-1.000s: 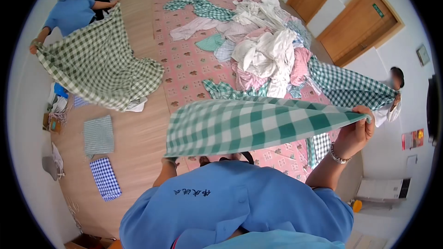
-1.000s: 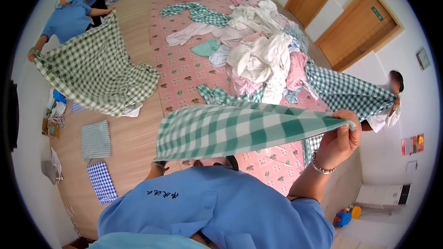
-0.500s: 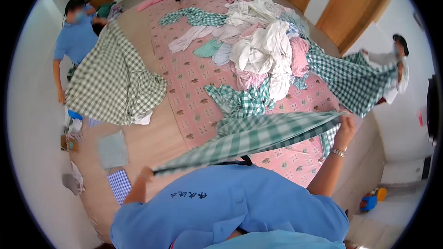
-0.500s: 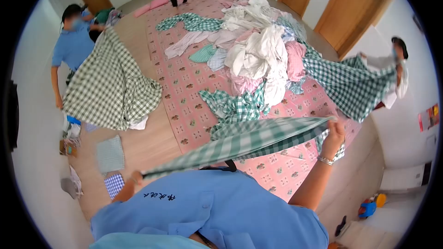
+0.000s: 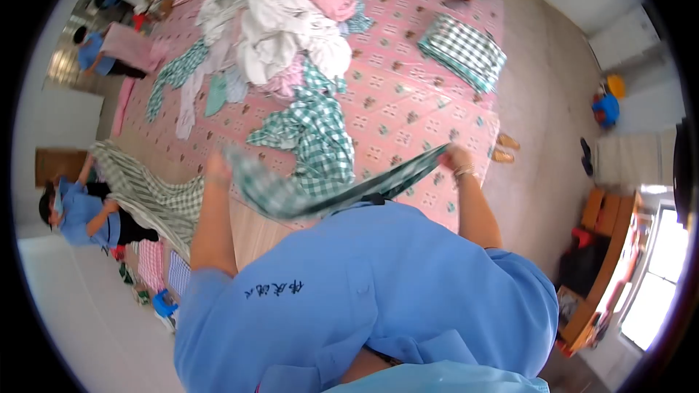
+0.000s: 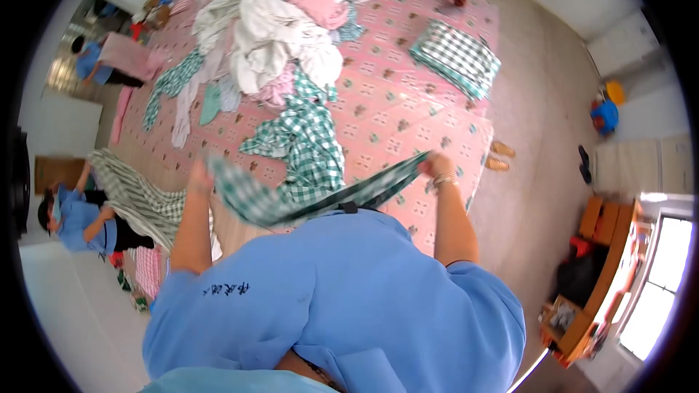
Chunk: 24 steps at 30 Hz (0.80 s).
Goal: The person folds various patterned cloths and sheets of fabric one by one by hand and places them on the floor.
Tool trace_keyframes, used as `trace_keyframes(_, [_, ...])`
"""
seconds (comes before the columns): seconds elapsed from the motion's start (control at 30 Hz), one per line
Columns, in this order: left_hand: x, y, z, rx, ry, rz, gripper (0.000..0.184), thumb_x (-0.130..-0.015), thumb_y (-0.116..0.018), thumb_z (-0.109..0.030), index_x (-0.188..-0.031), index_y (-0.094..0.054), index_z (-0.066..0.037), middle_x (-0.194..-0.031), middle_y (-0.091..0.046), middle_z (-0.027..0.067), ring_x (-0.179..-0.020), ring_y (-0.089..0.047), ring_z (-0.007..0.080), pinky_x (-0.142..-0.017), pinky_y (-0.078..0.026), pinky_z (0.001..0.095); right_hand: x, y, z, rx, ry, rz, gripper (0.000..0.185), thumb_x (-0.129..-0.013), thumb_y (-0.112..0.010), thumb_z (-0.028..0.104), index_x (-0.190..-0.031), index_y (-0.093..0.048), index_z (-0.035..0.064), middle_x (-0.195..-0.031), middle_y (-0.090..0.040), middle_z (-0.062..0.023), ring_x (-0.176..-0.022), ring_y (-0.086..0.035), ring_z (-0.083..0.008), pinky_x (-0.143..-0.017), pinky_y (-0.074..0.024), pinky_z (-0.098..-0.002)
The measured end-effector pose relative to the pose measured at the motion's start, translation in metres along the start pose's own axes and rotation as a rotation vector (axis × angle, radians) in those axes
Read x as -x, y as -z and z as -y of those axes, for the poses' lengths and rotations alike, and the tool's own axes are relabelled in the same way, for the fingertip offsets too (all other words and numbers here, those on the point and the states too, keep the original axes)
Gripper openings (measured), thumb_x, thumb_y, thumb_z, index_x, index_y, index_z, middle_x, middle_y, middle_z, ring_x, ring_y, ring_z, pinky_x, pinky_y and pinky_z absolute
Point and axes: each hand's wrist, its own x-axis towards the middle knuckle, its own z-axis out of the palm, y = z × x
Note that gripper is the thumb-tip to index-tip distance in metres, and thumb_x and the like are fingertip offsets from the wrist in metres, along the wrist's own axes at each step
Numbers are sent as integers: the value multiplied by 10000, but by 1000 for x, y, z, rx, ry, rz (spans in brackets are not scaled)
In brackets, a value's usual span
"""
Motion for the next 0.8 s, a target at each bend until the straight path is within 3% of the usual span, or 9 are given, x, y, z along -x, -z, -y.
trace_keyframes(0.03, [-10,-93,-2,-48,-21,137,203,-828,-426,-111,-976,-517,-7,-934,-560,77,-848,-540,201,-764,-441,329,7,57,-12,387,109,-80,201,-776,-504,212,-761,-584,28,-639,-574,-84,-514,-539,-168,-503,-469,-300])
trace_keyframes(0.07, [-17,-190,-4,-94,-49,276,191,-833,-440,-109,-988,-517,-30,-947,-560,60,-850,-533,178,-775,-433,321,29,115,-30,-415,76,-256,189,-777,-492,176,-774,-579,9,-704,-588,-89,-576,-548,-166,-577,-474,-291])
trace_keyframes(0.1, [-23,-289,-7,-134,-81,412,183,-837,-453,-108,-999,-516,-53,-959,-559,43,-852,-526,155,-787,-426,313,39,186,-76,-507,-23,-556,182,-786,-465,141,-808,-575,-2,-786,-589,-88,-673,-555,-164,-656,-466,-295])
trace_keyframes(0.2, [72,-475,-17,-221,-216,1169,226,-851,-431,-142,-1023,-516,-24,-978,-555,69,-907,-521,172,-822,-405,298,211,371,-119,-1016,347,-1091,216,-816,-434,139,-801,-580,-19,-806,-584,-117,-715,-564,-199,-656,-483,-316])
trace_keyframes(0.37, [176,-544,-43,-74,-435,1557,250,-856,-397,-153,-1002,-529,1,-855,-590,81,-737,-595,164,-669,-517,308,484,378,-27,-786,415,-2139,313,-818,-464,205,-894,-550,-86,-886,-587,-205,-766,-593,-282,-623,-525,-372])
trace_keyframes(0.4, [191,-538,-44,-284,-598,1280,272,-851,-388,-167,-984,-534,19,-842,-591,93,-724,-597,174,-660,-518,295,500,328,32,-710,259,-2407,325,-829,-457,235,-913,-537,-68,-873,-588,-203,-758,-595,-278,-587,-531,-368])
trace_keyframes(0.6, [97,-410,-116,-314,-416,722,274,-827,-463,-123,-1029,-521,53,-1025,-550,115,-954,-511,190,-862,-385,316,548,281,15,-525,575,-2040,231,-805,-555,221,-889,-536,7,-797,-594,-108,-677,-571,-194,-530,-467,-270])
trace_keyframes(0.67, [96,-327,-154,-344,-470,640,270,-796,-483,-104,-993,-525,75,-1005,-552,136,-948,-517,206,-845,-393,321,508,233,57,-764,974,-1550,187,-807,-553,210,-871,-541,34,-799,-594,-98,-671,-560,-184,-606,-468,-273])
trace_keyframes(0.8, [54,-82,-202,-195,-537,232,263,-825,-476,-158,-1004,-526,28,-975,-562,112,-895,-537,202,-800,-427,317,417,136,123,-804,1014,-908,145,-784,-564,164,-858,-539,42,-773,-563,-64,-714,-554,-147,-653,-458,-305])
